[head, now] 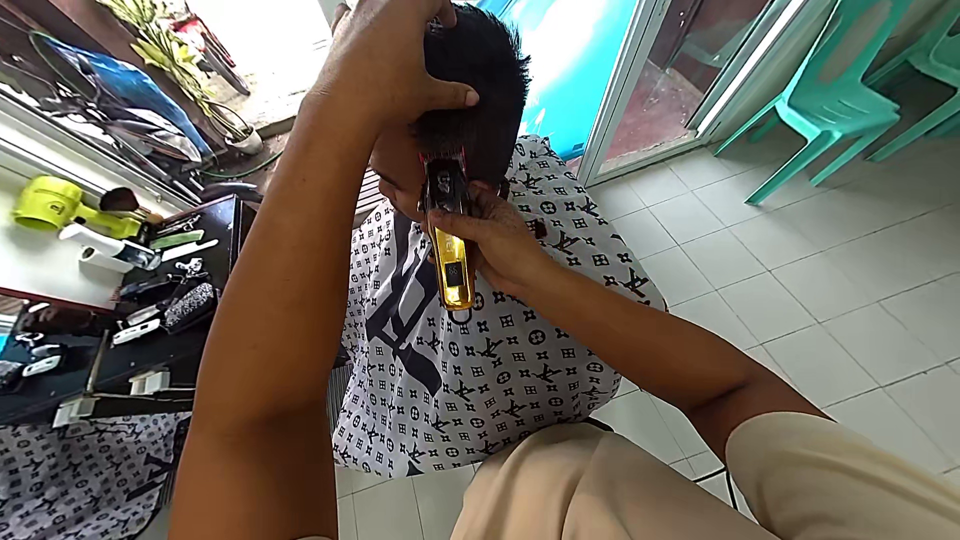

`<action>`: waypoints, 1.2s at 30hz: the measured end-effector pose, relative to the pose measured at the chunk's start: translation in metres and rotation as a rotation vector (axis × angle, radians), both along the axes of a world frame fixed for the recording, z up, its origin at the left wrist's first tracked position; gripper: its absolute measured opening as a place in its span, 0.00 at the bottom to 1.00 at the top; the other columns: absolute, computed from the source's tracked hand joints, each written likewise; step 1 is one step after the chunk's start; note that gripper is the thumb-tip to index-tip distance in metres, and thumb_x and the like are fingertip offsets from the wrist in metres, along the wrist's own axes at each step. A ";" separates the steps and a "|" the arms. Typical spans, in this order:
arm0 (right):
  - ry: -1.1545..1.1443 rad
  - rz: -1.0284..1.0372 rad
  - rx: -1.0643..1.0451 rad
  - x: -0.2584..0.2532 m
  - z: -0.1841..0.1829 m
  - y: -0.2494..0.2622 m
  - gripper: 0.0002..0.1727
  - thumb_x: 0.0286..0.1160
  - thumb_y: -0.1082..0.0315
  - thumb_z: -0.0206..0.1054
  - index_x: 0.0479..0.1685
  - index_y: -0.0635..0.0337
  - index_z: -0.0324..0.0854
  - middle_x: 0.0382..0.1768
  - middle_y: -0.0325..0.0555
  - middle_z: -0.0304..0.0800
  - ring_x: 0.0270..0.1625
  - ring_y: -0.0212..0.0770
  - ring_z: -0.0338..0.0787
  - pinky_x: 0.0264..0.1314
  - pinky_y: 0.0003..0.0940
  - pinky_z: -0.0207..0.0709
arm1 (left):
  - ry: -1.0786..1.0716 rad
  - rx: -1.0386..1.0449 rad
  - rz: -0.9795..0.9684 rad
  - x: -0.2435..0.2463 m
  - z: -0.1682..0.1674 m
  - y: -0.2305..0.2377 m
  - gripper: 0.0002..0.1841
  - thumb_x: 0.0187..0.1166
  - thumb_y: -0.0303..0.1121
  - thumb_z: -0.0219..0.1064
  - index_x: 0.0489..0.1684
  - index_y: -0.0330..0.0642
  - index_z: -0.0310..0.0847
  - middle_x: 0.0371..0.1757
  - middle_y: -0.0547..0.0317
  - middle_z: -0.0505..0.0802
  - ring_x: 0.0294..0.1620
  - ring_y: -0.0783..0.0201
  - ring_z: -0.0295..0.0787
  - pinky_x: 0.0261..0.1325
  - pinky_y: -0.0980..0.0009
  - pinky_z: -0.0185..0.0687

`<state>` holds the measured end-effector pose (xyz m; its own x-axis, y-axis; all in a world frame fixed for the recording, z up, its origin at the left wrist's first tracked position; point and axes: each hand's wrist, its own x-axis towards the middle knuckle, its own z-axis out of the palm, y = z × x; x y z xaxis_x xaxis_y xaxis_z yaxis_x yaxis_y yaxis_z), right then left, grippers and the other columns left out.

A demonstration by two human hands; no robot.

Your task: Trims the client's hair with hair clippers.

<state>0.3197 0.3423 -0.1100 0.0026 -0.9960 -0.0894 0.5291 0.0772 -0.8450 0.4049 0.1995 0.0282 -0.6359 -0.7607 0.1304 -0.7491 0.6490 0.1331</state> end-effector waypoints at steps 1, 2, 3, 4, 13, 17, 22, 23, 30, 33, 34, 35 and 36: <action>-0.007 -0.034 -0.018 0.003 0.007 -0.002 0.27 0.76 0.74 0.72 0.73 0.65 0.67 0.54 0.58 0.86 0.50 0.50 0.93 0.52 0.48 0.91 | 0.008 -0.002 0.000 0.000 0.000 0.000 0.39 0.69 0.63 0.75 0.79 0.54 0.75 0.76 0.47 0.84 0.80 0.42 0.75 0.80 0.32 0.59; -0.024 -0.058 -0.039 0.005 0.012 -0.004 0.28 0.76 0.74 0.72 0.74 0.65 0.66 0.55 0.59 0.85 0.50 0.50 0.93 0.53 0.48 0.91 | 0.008 -0.001 0.001 0.000 0.000 0.000 0.39 0.69 0.63 0.75 0.79 0.54 0.75 0.76 0.46 0.84 0.80 0.41 0.75 0.80 0.31 0.59; -0.041 -0.070 -0.054 0.008 0.013 -0.004 0.29 0.77 0.74 0.72 0.75 0.65 0.65 0.56 0.59 0.84 0.52 0.51 0.92 0.54 0.49 0.91 | 0.004 0.001 0.003 0.000 0.000 0.000 0.39 0.69 0.63 0.74 0.80 0.54 0.75 0.76 0.45 0.84 0.80 0.41 0.74 0.80 0.31 0.58; -0.051 -0.073 -0.062 0.011 0.010 -0.005 0.29 0.77 0.73 0.72 0.76 0.65 0.64 0.56 0.59 0.84 0.53 0.51 0.92 0.54 0.49 0.90 | 0.000 0.003 0.004 -0.001 0.001 0.001 0.40 0.69 0.63 0.74 0.80 0.54 0.74 0.75 0.45 0.84 0.80 0.41 0.74 0.80 0.31 0.57; -0.147 -0.056 -0.089 0.022 0.009 -0.009 0.29 0.78 0.74 0.71 0.76 0.66 0.64 0.61 0.62 0.86 0.59 0.53 0.92 0.59 0.52 0.89 | -0.026 0.004 0.025 -0.001 0.002 0.001 0.41 0.68 0.64 0.74 0.81 0.56 0.72 0.75 0.47 0.85 0.80 0.41 0.75 0.80 0.32 0.58; -0.104 -0.009 -0.028 0.017 -0.011 -0.001 0.26 0.78 0.73 0.70 0.73 0.65 0.67 0.55 0.58 0.86 0.52 0.50 0.92 0.55 0.50 0.90 | -0.018 0.002 0.015 -0.001 0.003 0.000 0.41 0.68 0.65 0.74 0.80 0.56 0.72 0.74 0.46 0.86 0.78 0.41 0.76 0.79 0.32 0.59; -0.160 -0.019 -0.076 0.002 0.005 -0.004 0.21 0.82 0.72 0.66 0.70 0.66 0.69 0.54 0.58 0.87 0.51 0.51 0.92 0.56 0.52 0.89 | -0.002 -0.001 0.004 0.001 0.000 -0.003 0.40 0.68 0.65 0.74 0.79 0.55 0.73 0.74 0.49 0.86 0.77 0.43 0.78 0.78 0.32 0.61; -0.160 -0.021 -0.084 0.000 0.008 -0.004 0.22 0.82 0.72 0.66 0.71 0.66 0.69 0.54 0.59 0.86 0.52 0.51 0.92 0.56 0.53 0.90 | -0.003 0.005 0.010 0.001 0.000 -0.002 0.40 0.68 0.65 0.73 0.80 0.55 0.73 0.74 0.48 0.86 0.78 0.43 0.77 0.79 0.32 0.60; -0.286 0.095 -0.055 -0.015 -0.002 0.000 0.16 0.85 0.71 0.61 0.67 0.63 0.70 0.53 0.58 0.89 0.52 0.50 0.93 0.54 0.48 0.90 | 0.019 0.006 0.002 0.003 0.000 0.000 0.40 0.68 0.63 0.75 0.80 0.55 0.73 0.73 0.48 0.86 0.77 0.43 0.78 0.79 0.32 0.60; -0.207 0.127 -0.142 -0.039 0.011 -0.005 0.17 0.85 0.70 0.60 0.68 0.62 0.69 0.54 0.56 0.89 0.53 0.49 0.94 0.53 0.47 0.91 | 0.087 0.031 -0.003 0.011 0.005 0.005 0.34 0.76 0.57 0.72 0.79 0.51 0.75 0.74 0.51 0.87 0.78 0.51 0.79 0.81 0.42 0.66; -0.084 0.156 -0.165 -0.051 0.008 -0.003 0.20 0.84 0.70 0.61 0.71 0.61 0.67 0.54 0.55 0.89 0.51 0.47 0.94 0.51 0.45 0.92 | 0.127 0.036 0.014 0.016 0.007 0.008 0.31 0.77 0.54 0.72 0.77 0.50 0.77 0.73 0.51 0.87 0.78 0.53 0.80 0.80 0.44 0.68; 0.056 0.180 -0.182 -0.066 0.003 0.000 0.25 0.80 0.71 0.65 0.75 0.62 0.66 0.56 0.55 0.87 0.50 0.47 0.93 0.49 0.45 0.92 | 0.166 0.046 0.047 0.022 0.011 0.010 0.30 0.78 0.52 0.72 0.77 0.49 0.77 0.74 0.48 0.85 0.79 0.51 0.78 0.80 0.42 0.67; 0.167 0.205 -0.197 -0.083 -0.005 0.003 0.30 0.77 0.71 0.69 0.78 0.62 0.66 0.58 0.55 0.87 0.51 0.48 0.94 0.48 0.46 0.93 | 0.218 0.033 0.094 0.029 0.012 0.013 0.30 0.76 0.52 0.72 0.75 0.47 0.79 0.72 0.44 0.86 0.76 0.48 0.79 0.77 0.38 0.67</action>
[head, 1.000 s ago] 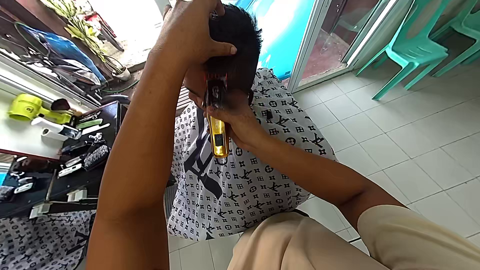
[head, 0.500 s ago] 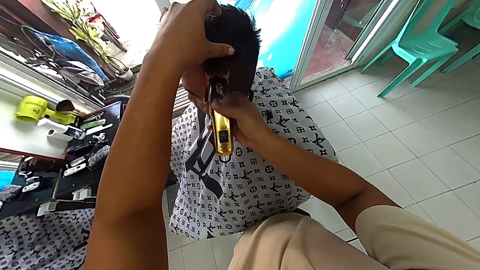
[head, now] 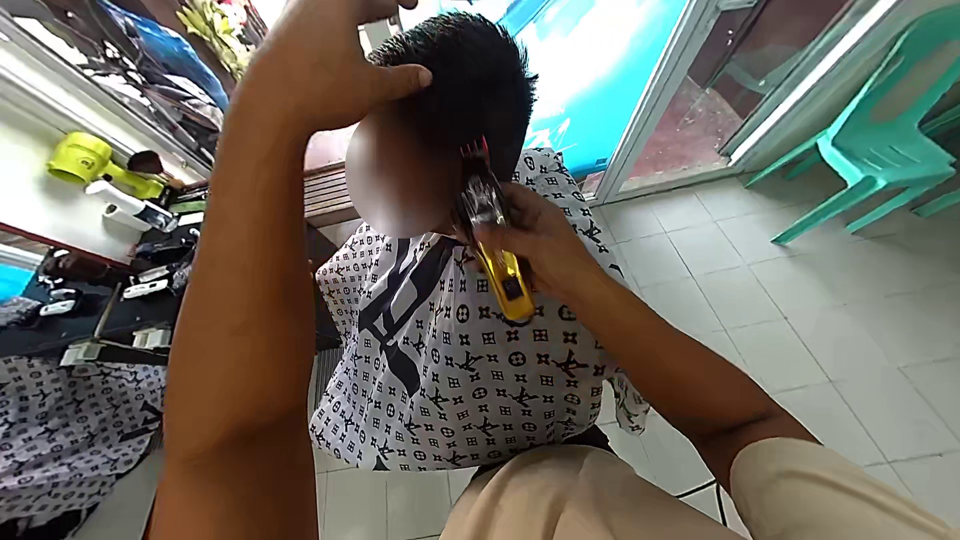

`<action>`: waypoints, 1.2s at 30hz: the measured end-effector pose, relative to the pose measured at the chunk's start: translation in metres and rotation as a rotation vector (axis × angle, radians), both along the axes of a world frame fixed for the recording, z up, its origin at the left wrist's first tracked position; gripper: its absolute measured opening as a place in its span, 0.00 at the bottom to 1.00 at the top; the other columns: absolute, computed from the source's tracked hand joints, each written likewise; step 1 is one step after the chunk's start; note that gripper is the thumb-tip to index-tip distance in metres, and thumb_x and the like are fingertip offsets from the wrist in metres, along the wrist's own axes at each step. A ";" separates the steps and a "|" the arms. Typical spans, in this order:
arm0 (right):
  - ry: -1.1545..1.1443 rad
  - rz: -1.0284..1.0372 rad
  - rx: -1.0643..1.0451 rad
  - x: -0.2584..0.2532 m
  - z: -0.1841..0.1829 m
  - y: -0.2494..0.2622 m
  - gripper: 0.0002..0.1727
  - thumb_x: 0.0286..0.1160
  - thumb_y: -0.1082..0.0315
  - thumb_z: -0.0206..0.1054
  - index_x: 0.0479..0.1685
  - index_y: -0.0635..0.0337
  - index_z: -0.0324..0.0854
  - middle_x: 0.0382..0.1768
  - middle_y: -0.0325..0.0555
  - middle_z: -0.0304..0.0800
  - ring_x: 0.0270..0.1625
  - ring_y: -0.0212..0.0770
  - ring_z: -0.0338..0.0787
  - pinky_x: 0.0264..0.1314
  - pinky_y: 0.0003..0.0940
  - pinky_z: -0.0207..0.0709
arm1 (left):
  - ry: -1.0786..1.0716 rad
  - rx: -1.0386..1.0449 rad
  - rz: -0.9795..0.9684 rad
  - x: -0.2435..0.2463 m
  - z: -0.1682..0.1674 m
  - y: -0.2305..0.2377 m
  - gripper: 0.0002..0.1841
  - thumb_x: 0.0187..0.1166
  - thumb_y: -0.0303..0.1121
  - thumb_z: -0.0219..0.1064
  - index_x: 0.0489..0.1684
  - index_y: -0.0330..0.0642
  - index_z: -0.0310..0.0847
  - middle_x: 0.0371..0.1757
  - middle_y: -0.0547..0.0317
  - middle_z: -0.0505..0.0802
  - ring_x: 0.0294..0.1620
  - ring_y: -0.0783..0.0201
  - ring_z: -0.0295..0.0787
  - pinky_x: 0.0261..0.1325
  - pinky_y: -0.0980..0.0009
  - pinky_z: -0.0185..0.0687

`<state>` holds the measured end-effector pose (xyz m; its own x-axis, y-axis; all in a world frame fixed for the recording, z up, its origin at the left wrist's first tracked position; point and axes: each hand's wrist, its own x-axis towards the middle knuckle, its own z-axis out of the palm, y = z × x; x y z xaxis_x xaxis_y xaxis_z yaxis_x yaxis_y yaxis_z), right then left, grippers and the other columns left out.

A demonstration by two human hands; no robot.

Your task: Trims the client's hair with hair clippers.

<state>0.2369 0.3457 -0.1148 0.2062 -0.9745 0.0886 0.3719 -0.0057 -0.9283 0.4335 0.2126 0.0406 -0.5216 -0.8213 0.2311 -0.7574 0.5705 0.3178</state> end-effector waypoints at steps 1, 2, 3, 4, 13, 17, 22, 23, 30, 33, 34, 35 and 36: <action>0.057 0.019 -0.002 -0.017 -0.008 0.003 0.31 0.75 0.71 0.71 0.79 0.60 0.67 0.59 0.54 0.87 0.51 0.48 0.94 0.46 0.45 0.94 | 0.037 -0.023 0.079 0.003 0.002 0.006 0.33 0.73 0.57 0.71 0.72 0.45 0.82 0.68 0.41 0.87 0.72 0.45 0.82 0.72 0.35 0.70; 0.054 0.041 0.014 -0.033 -0.016 0.003 0.31 0.75 0.72 0.71 0.79 0.58 0.67 0.60 0.53 0.88 0.51 0.48 0.94 0.46 0.45 0.94 | 0.054 -0.039 0.151 0.003 0.003 0.013 0.36 0.71 0.63 0.69 0.67 0.42 0.83 0.62 0.39 0.88 0.66 0.44 0.84 0.67 0.33 0.71; 0.035 0.057 0.035 -0.047 -0.020 0.000 0.30 0.75 0.72 0.70 0.78 0.57 0.68 0.58 0.52 0.88 0.51 0.48 0.95 0.45 0.44 0.94 | 0.057 -0.047 0.205 -0.003 0.004 0.021 0.39 0.68 0.68 0.68 0.63 0.41 0.83 0.58 0.39 0.89 0.62 0.43 0.85 0.64 0.33 0.72; 0.037 0.076 0.049 -0.059 -0.022 -0.006 0.29 0.75 0.73 0.69 0.77 0.58 0.68 0.57 0.51 0.89 0.51 0.47 0.95 0.46 0.43 0.94 | 0.040 -0.047 0.243 -0.011 0.006 0.026 0.42 0.66 0.72 0.66 0.60 0.40 0.84 0.54 0.39 0.90 0.59 0.44 0.87 0.61 0.33 0.73; 0.094 0.274 0.145 -0.083 -0.028 -0.041 0.29 0.73 0.76 0.71 0.74 0.63 0.67 0.56 0.54 0.87 0.51 0.47 0.94 0.50 0.43 0.93 | -0.197 0.127 0.252 -0.076 -0.002 0.017 0.41 0.69 0.63 0.74 0.85 0.60 0.71 0.75 0.44 0.83 0.78 0.43 0.77 0.77 0.33 0.65; 0.000 0.275 0.115 -0.073 -0.016 -0.040 0.29 0.73 0.77 0.70 0.74 0.65 0.66 0.54 0.54 0.86 0.48 0.47 0.94 0.48 0.43 0.93 | -0.234 0.067 0.216 -0.072 -0.006 0.013 0.41 0.68 0.63 0.74 0.85 0.60 0.72 0.77 0.47 0.83 0.81 0.45 0.74 0.80 0.35 0.61; -0.078 0.239 0.057 -0.052 -0.011 -0.037 0.33 0.72 0.75 0.72 0.77 0.66 0.63 0.56 0.56 0.85 0.51 0.47 0.92 0.52 0.44 0.91 | -0.265 0.057 0.214 -0.073 -0.004 0.013 0.44 0.67 0.64 0.74 0.86 0.58 0.70 0.78 0.48 0.83 0.81 0.45 0.74 0.81 0.35 0.60; -0.089 0.259 0.107 -0.051 -0.013 -0.034 0.30 0.74 0.75 0.71 0.75 0.65 0.64 0.55 0.55 0.85 0.50 0.46 0.92 0.52 0.43 0.91 | -0.267 0.056 0.215 -0.073 -0.003 0.013 0.43 0.67 0.64 0.74 0.86 0.58 0.70 0.78 0.48 0.83 0.81 0.45 0.75 0.81 0.34 0.60; -0.189 0.210 0.118 -0.037 0.000 -0.032 0.29 0.76 0.75 0.69 0.75 0.65 0.64 0.55 0.57 0.85 0.50 0.48 0.93 0.51 0.45 0.91 | -0.255 0.049 0.215 -0.071 -0.005 0.012 0.43 0.67 0.64 0.74 0.86 0.59 0.70 0.78 0.48 0.83 0.81 0.44 0.74 0.81 0.34 0.60; -0.201 0.177 0.117 -0.026 -0.004 -0.025 0.28 0.77 0.75 0.70 0.75 0.65 0.64 0.56 0.58 0.85 0.50 0.49 0.93 0.52 0.46 0.91 | -0.244 0.041 0.191 -0.069 -0.008 0.009 0.43 0.66 0.65 0.74 0.85 0.59 0.71 0.76 0.47 0.84 0.80 0.44 0.76 0.80 0.34 0.61; -0.209 0.181 0.170 -0.024 -0.007 -0.021 0.26 0.77 0.75 0.69 0.73 0.65 0.66 0.54 0.57 0.86 0.48 0.48 0.93 0.51 0.46 0.91 | -0.239 0.038 0.186 -0.069 -0.008 0.009 0.43 0.66 0.64 0.75 0.85 0.58 0.71 0.76 0.47 0.84 0.79 0.44 0.76 0.80 0.34 0.62; -0.221 0.191 0.233 -0.022 -0.009 -0.018 0.25 0.78 0.75 0.69 0.72 0.64 0.67 0.54 0.57 0.86 0.49 0.48 0.93 0.51 0.46 0.91 | -0.239 0.035 0.181 -0.068 -0.008 0.009 0.43 0.67 0.64 0.74 0.85 0.58 0.71 0.75 0.47 0.85 0.79 0.45 0.77 0.80 0.35 0.63; -0.230 0.195 0.274 -0.021 -0.008 -0.017 0.24 0.79 0.75 0.68 0.72 0.64 0.67 0.53 0.56 0.87 0.49 0.48 0.93 0.52 0.46 0.90 | -0.239 0.033 0.178 -0.068 -0.008 0.009 0.43 0.67 0.64 0.74 0.85 0.58 0.71 0.75 0.47 0.85 0.78 0.45 0.78 0.80 0.35 0.64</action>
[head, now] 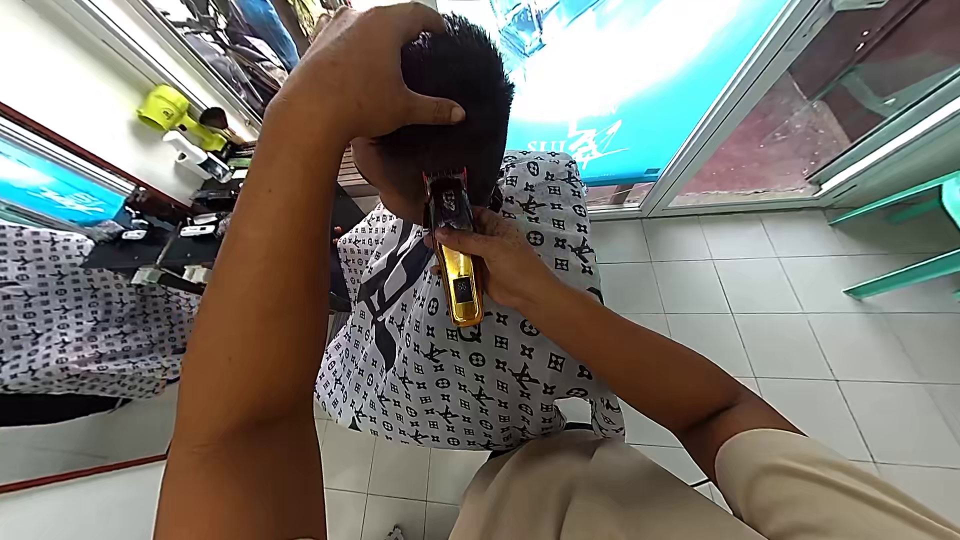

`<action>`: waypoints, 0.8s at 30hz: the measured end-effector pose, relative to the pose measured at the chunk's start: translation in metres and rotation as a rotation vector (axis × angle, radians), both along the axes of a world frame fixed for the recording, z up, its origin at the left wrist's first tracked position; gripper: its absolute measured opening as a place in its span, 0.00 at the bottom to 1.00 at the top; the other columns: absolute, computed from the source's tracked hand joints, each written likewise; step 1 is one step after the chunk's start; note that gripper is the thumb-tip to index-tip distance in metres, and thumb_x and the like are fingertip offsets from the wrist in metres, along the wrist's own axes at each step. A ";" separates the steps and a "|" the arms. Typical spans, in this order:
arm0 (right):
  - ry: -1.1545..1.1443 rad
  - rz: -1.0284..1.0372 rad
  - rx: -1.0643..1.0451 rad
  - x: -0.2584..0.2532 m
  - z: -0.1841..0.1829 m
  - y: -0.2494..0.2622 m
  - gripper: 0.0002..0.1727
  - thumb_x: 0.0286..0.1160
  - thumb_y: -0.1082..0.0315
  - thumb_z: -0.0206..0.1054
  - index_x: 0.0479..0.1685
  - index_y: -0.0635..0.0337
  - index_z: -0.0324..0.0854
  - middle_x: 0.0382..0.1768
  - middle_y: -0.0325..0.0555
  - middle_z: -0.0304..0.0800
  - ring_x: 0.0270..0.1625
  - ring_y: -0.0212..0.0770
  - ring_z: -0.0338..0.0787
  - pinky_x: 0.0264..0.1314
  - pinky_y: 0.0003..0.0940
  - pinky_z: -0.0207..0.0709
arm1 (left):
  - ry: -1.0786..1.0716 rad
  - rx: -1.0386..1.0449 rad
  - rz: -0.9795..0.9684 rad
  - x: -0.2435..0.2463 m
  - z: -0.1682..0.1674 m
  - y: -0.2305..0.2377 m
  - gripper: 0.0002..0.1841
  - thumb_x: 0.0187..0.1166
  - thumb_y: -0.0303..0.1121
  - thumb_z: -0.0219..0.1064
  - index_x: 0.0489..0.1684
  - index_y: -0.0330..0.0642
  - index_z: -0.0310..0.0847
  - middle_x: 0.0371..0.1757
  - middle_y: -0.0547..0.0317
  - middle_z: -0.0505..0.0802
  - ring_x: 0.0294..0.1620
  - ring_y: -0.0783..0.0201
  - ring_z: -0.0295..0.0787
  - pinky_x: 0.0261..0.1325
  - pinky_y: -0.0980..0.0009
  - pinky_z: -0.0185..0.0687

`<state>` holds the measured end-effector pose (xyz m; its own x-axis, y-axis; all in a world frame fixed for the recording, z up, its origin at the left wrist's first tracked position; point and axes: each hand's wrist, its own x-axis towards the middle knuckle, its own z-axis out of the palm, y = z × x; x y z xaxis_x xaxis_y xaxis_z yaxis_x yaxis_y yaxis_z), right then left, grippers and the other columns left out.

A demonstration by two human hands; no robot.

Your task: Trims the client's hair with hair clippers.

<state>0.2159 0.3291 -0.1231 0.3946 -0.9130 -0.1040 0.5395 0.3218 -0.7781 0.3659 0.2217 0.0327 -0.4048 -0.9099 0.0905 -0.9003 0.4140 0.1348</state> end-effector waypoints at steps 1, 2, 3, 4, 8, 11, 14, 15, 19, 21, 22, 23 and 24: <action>-0.005 -0.009 0.006 0.002 0.003 0.000 0.24 0.79 0.74 0.68 0.72 0.63 0.67 0.53 0.57 0.87 0.48 0.48 0.93 0.51 0.45 0.91 | 0.001 -0.002 0.000 0.000 -0.001 0.000 0.43 0.68 0.64 0.74 0.85 0.58 0.71 0.75 0.46 0.85 0.78 0.45 0.78 0.79 0.36 0.65; -0.014 -0.028 -0.018 0.004 0.008 -0.001 0.24 0.79 0.74 0.68 0.72 0.64 0.67 0.54 0.57 0.87 0.49 0.48 0.93 0.52 0.46 0.90 | 0.000 -0.007 0.000 -0.001 -0.001 0.001 0.42 0.68 0.64 0.74 0.85 0.58 0.71 0.75 0.46 0.84 0.79 0.44 0.77 0.79 0.35 0.64; -0.022 -0.053 -0.067 0.007 0.013 -0.004 0.25 0.79 0.74 0.68 0.72 0.64 0.65 0.54 0.57 0.86 0.50 0.48 0.93 0.53 0.46 0.91 | -0.002 -0.011 0.000 -0.001 -0.002 0.001 0.42 0.69 0.64 0.74 0.85 0.57 0.71 0.75 0.45 0.84 0.79 0.43 0.77 0.79 0.35 0.63; -0.017 -0.077 -0.118 0.009 0.018 -0.007 0.27 0.78 0.74 0.69 0.74 0.65 0.64 0.55 0.58 0.86 0.51 0.49 0.93 0.54 0.47 0.91 | -0.004 -0.017 0.000 0.000 -0.001 0.001 0.42 0.69 0.65 0.73 0.84 0.58 0.72 0.76 0.45 0.84 0.80 0.43 0.76 0.80 0.34 0.63; 0.375 -0.035 -0.477 -0.016 0.007 -0.013 0.37 0.70 0.69 0.77 0.78 0.67 0.65 0.59 0.55 0.86 0.54 0.41 0.92 0.56 0.37 0.90 | 0.087 -0.003 0.001 0.009 -0.002 0.002 0.39 0.75 0.65 0.67 0.85 0.57 0.71 0.78 0.49 0.83 0.81 0.48 0.75 0.82 0.38 0.62; 0.485 0.066 -0.550 -0.060 -0.016 -0.015 0.39 0.67 0.70 0.79 0.81 0.62 0.68 0.63 0.50 0.88 0.55 0.37 0.92 0.57 0.34 0.89 | 0.183 -0.041 0.075 0.031 0.000 0.008 0.34 0.81 0.56 0.65 0.84 0.49 0.71 0.74 0.39 0.84 0.75 0.43 0.80 0.77 0.36 0.67; 0.185 0.141 -0.245 -0.087 -0.032 -0.030 0.28 0.77 0.69 0.68 0.78 0.54 0.69 0.56 0.48 0.89 0.49 0.45 0.94 0.45 0.44 0.93 | 0.248 -0.220 0.245 0.032 0.000 0.017 0.26 0.81 0.50 0.63 0.59 0.32 0.82 0.53 0.32 0.88 0.57 0.37 0.86 0.60 0.32 0.73; 0.184 0.163 -0.210 -0.091 -0.034 -0.036 0.28 0.78 0.66 0.68 0.78 0.53 0.69 0.55 0.49 0.90 0.47 0.46 0.94 0.42 0.44 0.93 | 0.252 -0.249 0.253 0.023 0.001 0.020 0.27 0.80 0.53 0.62 0.54 0.33 0.83 0.48 0.36 0.89 0.53 0.42 0.87 0.56 0.35 0.75; 0.225 0.267 -0.163 -0.092 -0.035 -0.052 0.28 0.79 0.66 0.69 0.77 0.55 0.68 0.54 0.50 0.89 0.46 0.47 0.94 0.42 0.45 0.93 | 0.163 -0.084 0.165 -0.028 0.007 0.016 0.38 0.71 0.70 0.65 0.75 0.54 0.80 0.68 0.48 0.88 0.73 0.50 0.83 0.74 0.38 0.71; 0.179 0.294 -0.133 -0.089 -0.039 -0.054 0.29 0.77 0.69 0.70 0.78 0.55 0.67 0.56 0.51 0.88 0.48 0.48 0.94 0.43 0.45 0.93 | 0.054 -0.030 0.190 -0.040 0.005 0.007 0.43 0.66 0.74 0.66 0.82 0.62 0.75 0.76 0.52 0.84 0.80 0.51 0.76 0.80 0.37 0.65; 0.148 0.308 -0.114 -0.089 -0.041 -0.054 0.30 0.76 0.71 0.70 0.78 0.55 0.67 0.57 0.52 0.87 0.49 0.48 0.94 0.45 0.46 0.93 | 0.020 -0.015 0.205 -0.043 0.004 0.004 0.44 0.65 0.73 0.68 0.83 0.62 0.73 0.78 0.52 0.83 0.82 0.49 0.74 0.81 0.36 0.62; 0.119 0.320 -0.096 -0.089 -0.041 -0.055 0.30 0.76 0.73 0.70 0.78 0.55 0.67 0.57 0.52 0.86 0.50 0.49 0.93 0.46 0.47 0.92 | -0.007 -0.006 0.219 -0.045 0.004 0.002 0.44 0.65 0.72 0.69 0.84 0.62 0.72 0.78 0.52 0.83 0.82 0.48 0.74 0.81 0.35 0.62; 0.098 0.327 -0.091 -0.089 -0.040 -0.055 0.30 0.76 0.74 0.70 0.78 0.56 0.66 0.57 0.52 0.86 0.51 0.49 0.93 0.47 0.47 0.92 | -0.025 0.004 0.232 -0.048 0.004 0.002 0.44 0.66 0.70 0.70 0.85 0.63 0.72 0.78 0.51 0.83 0.81 0.47 0.75 0.81 0.34 0.61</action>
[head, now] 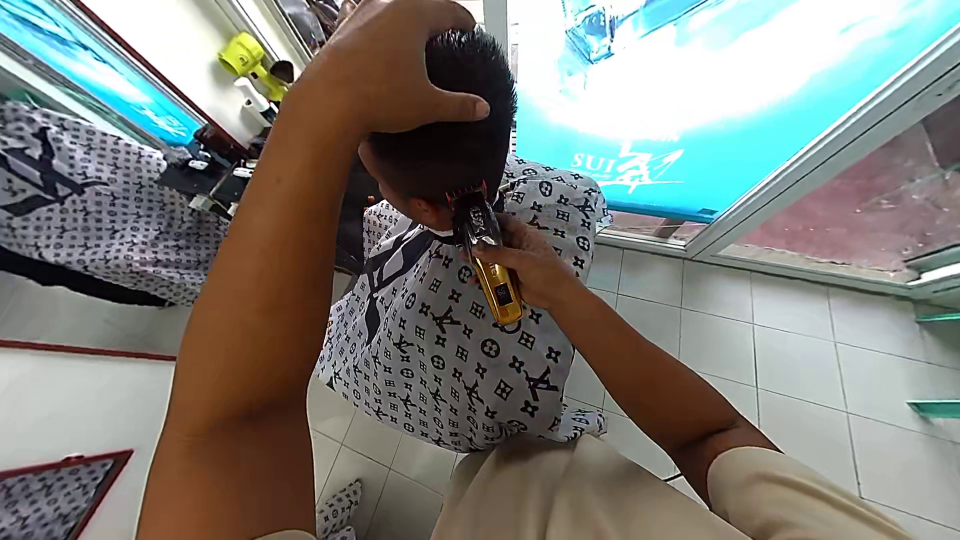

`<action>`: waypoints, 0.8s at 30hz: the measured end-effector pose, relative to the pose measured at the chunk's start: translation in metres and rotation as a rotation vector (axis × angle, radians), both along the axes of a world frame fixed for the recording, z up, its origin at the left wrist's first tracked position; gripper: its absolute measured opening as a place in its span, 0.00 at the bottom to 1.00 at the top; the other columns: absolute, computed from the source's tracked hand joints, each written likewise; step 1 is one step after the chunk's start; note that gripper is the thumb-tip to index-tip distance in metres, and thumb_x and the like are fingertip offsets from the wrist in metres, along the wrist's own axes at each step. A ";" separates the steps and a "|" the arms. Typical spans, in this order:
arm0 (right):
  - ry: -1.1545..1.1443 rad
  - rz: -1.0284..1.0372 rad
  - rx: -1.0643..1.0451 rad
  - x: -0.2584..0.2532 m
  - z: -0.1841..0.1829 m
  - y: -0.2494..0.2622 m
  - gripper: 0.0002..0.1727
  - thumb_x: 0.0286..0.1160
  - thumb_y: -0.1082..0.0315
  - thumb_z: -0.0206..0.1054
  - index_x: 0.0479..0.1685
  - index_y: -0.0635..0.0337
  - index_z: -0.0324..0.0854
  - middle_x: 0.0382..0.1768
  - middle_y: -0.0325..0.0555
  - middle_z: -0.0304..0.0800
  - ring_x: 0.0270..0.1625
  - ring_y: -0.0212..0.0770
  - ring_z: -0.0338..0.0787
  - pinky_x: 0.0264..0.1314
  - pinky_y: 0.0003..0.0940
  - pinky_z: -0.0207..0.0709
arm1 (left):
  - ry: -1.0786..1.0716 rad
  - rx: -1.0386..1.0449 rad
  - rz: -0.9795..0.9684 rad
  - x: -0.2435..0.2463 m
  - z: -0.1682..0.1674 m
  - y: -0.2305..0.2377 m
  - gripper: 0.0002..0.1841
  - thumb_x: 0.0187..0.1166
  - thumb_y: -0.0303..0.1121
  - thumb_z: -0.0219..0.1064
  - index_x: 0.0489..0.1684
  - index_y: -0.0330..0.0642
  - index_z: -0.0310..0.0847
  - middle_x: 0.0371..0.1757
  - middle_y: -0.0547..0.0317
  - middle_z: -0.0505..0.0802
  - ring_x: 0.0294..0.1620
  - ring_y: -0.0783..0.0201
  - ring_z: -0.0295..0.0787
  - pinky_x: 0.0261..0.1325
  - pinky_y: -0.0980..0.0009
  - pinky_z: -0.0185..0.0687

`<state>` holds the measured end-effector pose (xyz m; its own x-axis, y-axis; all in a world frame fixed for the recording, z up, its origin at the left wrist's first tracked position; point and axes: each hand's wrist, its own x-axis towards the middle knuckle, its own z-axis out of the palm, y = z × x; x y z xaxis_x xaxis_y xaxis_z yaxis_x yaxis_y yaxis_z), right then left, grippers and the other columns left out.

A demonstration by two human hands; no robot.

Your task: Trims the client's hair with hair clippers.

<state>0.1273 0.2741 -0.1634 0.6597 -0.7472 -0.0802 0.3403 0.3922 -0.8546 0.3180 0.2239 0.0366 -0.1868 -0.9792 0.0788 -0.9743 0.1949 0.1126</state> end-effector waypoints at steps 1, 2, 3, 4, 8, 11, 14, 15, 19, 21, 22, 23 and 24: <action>-0.019 0.000 -0.007 0.001 0.003 -0.001 0.30 0.75 0.75 0.70 0.78 0.58 0.66 0.56 0.53 0.86 0.50 0.48 0.93 0.48 0.47 0.92 | -0.007 0.009 0.010 -0.001 0.000 0.001 0.43 0.67 0.68 0.72 0.85 0.62 0.72 0.77 0.50 0.84 0.81 0.45 0.74 0.80 0.33 0.59; -0.040 -0.007 -0.025 0.002 0.009 -0.001 0.30 0.74 0.75 0.69 0.77 0.60 0.65 0.55 0.54 0.87 0.49 0.48 0.93 0.48 0.46 0.92 | -0.013 0.018 0.022 -0.002 0.000 0.001 0.42 0.68 0.66 0.72 0.85 0.62 0.71 0.78 0.49 0.83 0.81 0.43 0.73 0.81 0.32 0.57; -0.067 -0.015 -0.046 0.004 0.015 -0.002 0.30 0.74 0.76 0.69 0.76 0.61 0.65 0.54 0.54 0.87 0.49 0.48 0.93 0.48 0.45 0.92 | -0.020 0.016 0.027 -0.002 -0.001 0.001 0.42 0.68 0.66 0.72 0.85 0.62 0.71 0.77 0.49 0.84 0.81 0.43 0.75 0.81 0.33 0.59; -0.098 -0.023 -0.066 0.005 0.022 -0.003 0.30 0.74 0.76 0.69 0.76 0.62 0.65 0.55 0.54 0.87 0.49 0.48 0.93 0.48 0.46 0.92 | -0.026 0.013 0.030 -0.002 -0.001 0.002 0.42 0.68 0.65 0.73 0.85 0.62 0.71 0.76 0.48 0.85 0.80 0.44 0.76 0.80 0.35 0.62; -0.167 -0.067 -0.127 0.013 0.031 -0.003 0.33 0.74 0.76 0.70 0.79 0.63 0.63 0.56 0.55 0.85 0.49 0.47 0.93 0.50 0.45 0.92 | -0.048 0.010 0.044 -0.002 -0.001 0.000 0.43 0.66 0.67 0.73 0.85 0.64 0.71 0.78 0.51 0.84 0.81 0.44 0.74 0.81 0.35 0.60; -0.100 -0.035 -0.044 0.012 0.015 0.005 0.32 0.75 0.74 0.72 0.78 0.60 0.65 0.57 0.56 0.86 0.51 0.50 0.92 0.50 0.48 0.91 | -0.052 0.001 0.049 -0.001 -0.001 0.001 0.43 0.66 0.68 0.73 0.85 0.64 0.72 0.79 0.53 0.83 0.82 0.44 0.73 0.82 0.34 0.58; -0.136 -0.025 0.010 0.010 0.018 0.006 0.30 0.75 0.73 0.70 0.77 0.61 0.65 0.57 0.55 0.86 0.51 0.49 0.93 0.51 0.47 0.91 | -0.054 -0.013 0.033 0.002 -0.004 0.001 0.44 0.65 0.69 0.72 0.85 0.63 0.72 0.79 0.54 0.83 0.82 0.45 0.73 0.83 0.34 0.56; -0.164 -0.033 -0.008 0.010 0.025 0.005 0.29 0.75 0.73 0.69 0.76 0.62 0.64 0.56 0.55 0.86 0.50 0.48 0.93 0.49 0.45 0.92 | -0.060 -0.023 0.018 0.004 -0.005 0.001 0.44 0.65 0.69 0.72 0.85 0.62 0.72 0.78 0.53 0.84 0.82 0.45 0.74 0.82 0.33 0.56; -0.229 -0.032 -0.076 0.008 0.040 -0.004 0.29 0.76 0.72 0.68 0.76 0.63 0.63 0.53 0.54 0.87 0.46 0.46 0.93 0.48 0.44 0.92 | -0.058 -0.026 0.007 0.004 -0.006 0.000 0.44 0.65 0.68 0.73 0.85 0.62 0.71 0.79 0.55 0.83 0.82 0.46 0.74 0.83 0.34 0.56; -0.196 0.015 -0.061 0.002 0.025 -0.006 0.29 0.76 0.72 0.68 0.76 0.62 0.64 0.55 0.55 0.87 0.48 0.47 0.93 0.48 0.44 0.92 | -0.060 -0.030 0.017 0.002 -0.005 -0.001 0.46 0.63 0.72 0.71 0.85 0.63 0.72 0.79 0.56 0.83 0.82 0.48 0.74 0.83 0.35 0.56; -0.178 0.048 -0.021 -0.002 0.015 -0.007 0.27 0.76 0.72 0.67 0.75 0.61 0.66 0.55 0.54 0.88 0.50 0.48 0.93 0.48 0.45 0.92 | -0.062 -0.042 0.027 0.001 -0.006 -0.001 0.47 0.62 0.75 0.68 0.84 0.63 0.72 0.78 0.57 0.84 0.82 0.48 0.74 0.83 0.34 0.57; -0.167 0.079 0.025 -0.007 0.007 -0.008 0.25 0.77 0.71 0.67 0.74 0.59 0.68 0.55 0.53 0.89 0.52 0.48 0.94 0.48 0.45 0.92 | -0.054 -0.062 0.043 0.000 -0.008 0.000 0.47 0.63 0.79 0.63 0.83 0.63 0.74 0.77 0.56 0.85 0.81 0.49 0.75 0.83 0.33 0.56; -0.174 0.103 0.065 -0.011 0.002 -0.010 0.23 0.78 0.70 0.66 0.72 0.58 0.70 0.54 0.53 0.90 0.52 0.48 0.94 0.49 0.45 0.92 | -0.046 -0.084 0.066 -0.002 -0.010 0.000 0.47 0.64 0.80 0.60 0.82 0.62 0.75 0.75 0.55 0.86 0.80 0.48 0.76 0.83 0.32 0.54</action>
